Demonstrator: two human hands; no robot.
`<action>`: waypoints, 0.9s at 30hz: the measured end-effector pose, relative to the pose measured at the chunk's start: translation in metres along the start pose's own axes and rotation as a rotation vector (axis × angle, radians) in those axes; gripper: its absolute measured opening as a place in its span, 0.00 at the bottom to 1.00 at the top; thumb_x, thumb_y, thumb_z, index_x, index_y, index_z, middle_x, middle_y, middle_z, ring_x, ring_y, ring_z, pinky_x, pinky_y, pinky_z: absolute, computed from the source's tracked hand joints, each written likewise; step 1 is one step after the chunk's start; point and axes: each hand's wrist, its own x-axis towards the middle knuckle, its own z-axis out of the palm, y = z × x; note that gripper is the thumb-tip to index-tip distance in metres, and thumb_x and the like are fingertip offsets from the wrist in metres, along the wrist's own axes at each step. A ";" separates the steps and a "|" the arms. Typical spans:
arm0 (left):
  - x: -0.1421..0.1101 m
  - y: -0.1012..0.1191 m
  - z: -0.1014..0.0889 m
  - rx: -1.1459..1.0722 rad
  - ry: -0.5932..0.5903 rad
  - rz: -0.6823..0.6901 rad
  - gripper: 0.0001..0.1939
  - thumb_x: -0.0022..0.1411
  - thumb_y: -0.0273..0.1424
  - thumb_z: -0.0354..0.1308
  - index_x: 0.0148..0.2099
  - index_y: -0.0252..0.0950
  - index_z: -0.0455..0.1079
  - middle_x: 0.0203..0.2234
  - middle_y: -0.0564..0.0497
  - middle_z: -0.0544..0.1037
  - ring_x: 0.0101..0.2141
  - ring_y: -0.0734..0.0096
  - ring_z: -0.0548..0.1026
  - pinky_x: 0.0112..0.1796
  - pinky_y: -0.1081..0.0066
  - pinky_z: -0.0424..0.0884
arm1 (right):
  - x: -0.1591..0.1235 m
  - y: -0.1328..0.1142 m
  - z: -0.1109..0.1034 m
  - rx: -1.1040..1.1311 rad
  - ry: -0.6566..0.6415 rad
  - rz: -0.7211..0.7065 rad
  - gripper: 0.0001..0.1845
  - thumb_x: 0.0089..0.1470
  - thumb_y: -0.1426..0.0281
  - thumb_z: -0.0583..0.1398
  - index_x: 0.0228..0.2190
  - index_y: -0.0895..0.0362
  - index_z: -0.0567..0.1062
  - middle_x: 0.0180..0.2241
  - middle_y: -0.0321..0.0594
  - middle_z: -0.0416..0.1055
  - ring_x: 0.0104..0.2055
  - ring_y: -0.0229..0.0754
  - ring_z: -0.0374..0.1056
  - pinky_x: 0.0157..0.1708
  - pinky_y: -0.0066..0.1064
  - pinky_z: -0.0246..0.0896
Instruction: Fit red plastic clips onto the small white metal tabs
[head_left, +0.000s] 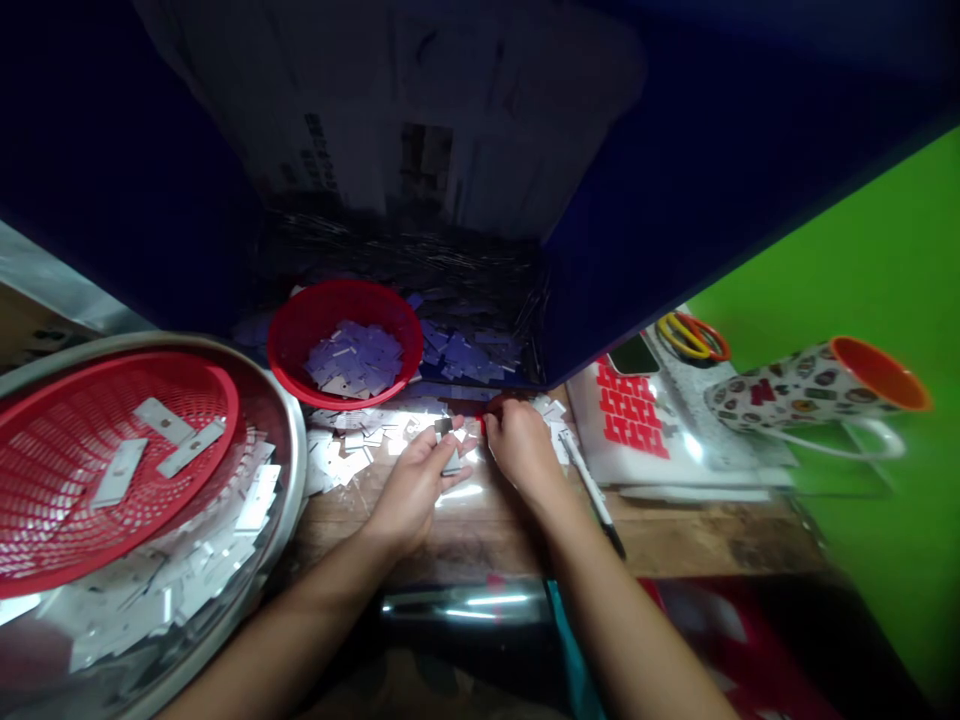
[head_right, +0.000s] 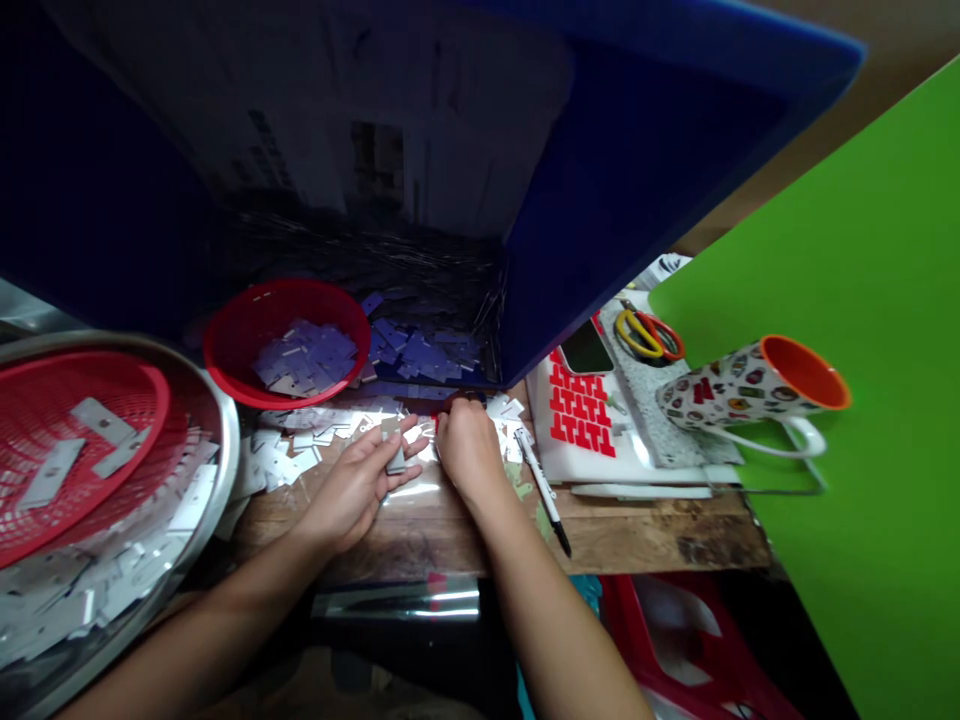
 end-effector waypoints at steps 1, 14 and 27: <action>0.000 0.000 0.000 0.002 0.000 0.001 0.11 0.58 0.37 0.62 0.43 0.38 0.73 0.58 0.42 0.68 0.55 0.51 0.69 0.53 0.50 0.65 | 0.000 0.000 0.001 0.000 -0.002 -0.007 0.09 0.58 0.73 0.55 0.37 0.62 0.75 0.37 0.49 0.74 0.40 0.46 0.70 0.40 0.31 0.58; 0.000 0.000 0.000 0.015 0.004 -0.005 0.10 0.60 0.35 0.60 0.42 0.37 0.72 0.57 0.42 0.69 0.54 0.55 0.70 0.50 0.54 0.68 | -0.002 0.004 0.006 0.025 0.041 -0.046 0.08 0.58 0.75 0.54 0.36 0.60 0.74 0.35 0.49 0.71 0.37 0.47 0.68 0.37 0.33 0.58; -0.001 0.001 0.000 0.013 0.002 -0.006 0.13 0.59 0.36 0.61 0.45 0.37 0.73 0.56 0.41 0.71 0.54 0.52 0.71 0.51 0.53 0.68 | -0.004 0.003 0.004 0.075 0.046 -0.038 0.08 0.57 0.75 0.54 0.36 0.60 0.74 0.36 0.49 0.72 0.38 0.47 0.68 0.38 0.33 0.58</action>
